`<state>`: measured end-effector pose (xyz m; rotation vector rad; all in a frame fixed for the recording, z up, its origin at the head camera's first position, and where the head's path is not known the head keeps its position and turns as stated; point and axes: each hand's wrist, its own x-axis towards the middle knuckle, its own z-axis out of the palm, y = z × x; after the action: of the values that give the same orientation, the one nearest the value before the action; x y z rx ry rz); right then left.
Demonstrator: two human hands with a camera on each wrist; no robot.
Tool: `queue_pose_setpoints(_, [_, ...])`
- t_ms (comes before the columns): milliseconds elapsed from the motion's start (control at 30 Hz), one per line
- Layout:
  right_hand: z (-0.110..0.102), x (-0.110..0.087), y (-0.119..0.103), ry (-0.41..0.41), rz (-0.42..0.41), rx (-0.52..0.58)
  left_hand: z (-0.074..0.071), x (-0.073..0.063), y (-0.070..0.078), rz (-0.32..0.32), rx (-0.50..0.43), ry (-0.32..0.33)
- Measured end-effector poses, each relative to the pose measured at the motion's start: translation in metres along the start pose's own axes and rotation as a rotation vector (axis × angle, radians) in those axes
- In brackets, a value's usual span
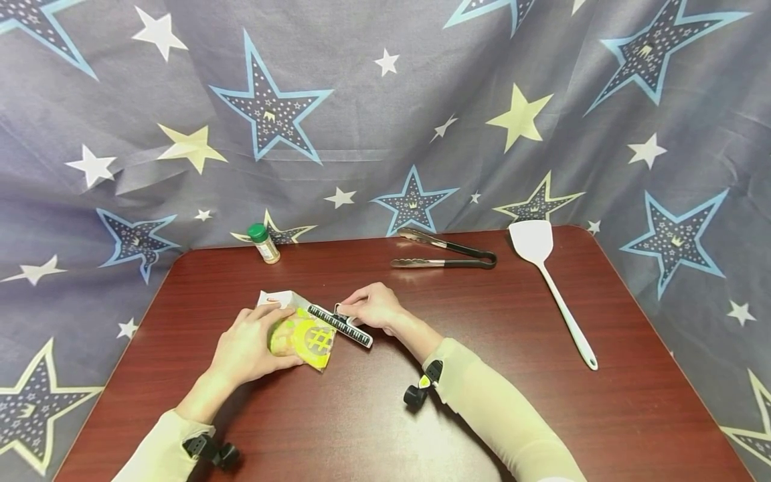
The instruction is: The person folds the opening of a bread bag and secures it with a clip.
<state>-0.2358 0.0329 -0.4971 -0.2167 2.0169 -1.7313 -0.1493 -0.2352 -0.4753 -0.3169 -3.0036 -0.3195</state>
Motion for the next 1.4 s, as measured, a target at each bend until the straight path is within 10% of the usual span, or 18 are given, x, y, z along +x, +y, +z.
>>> queue_pose_setpoints(1400, [0.011, 0.017, -0.008, 0.016, 0.022, -0.046, 0.000, 0.000, 0.003, -0.022, 0.012, -0.014])
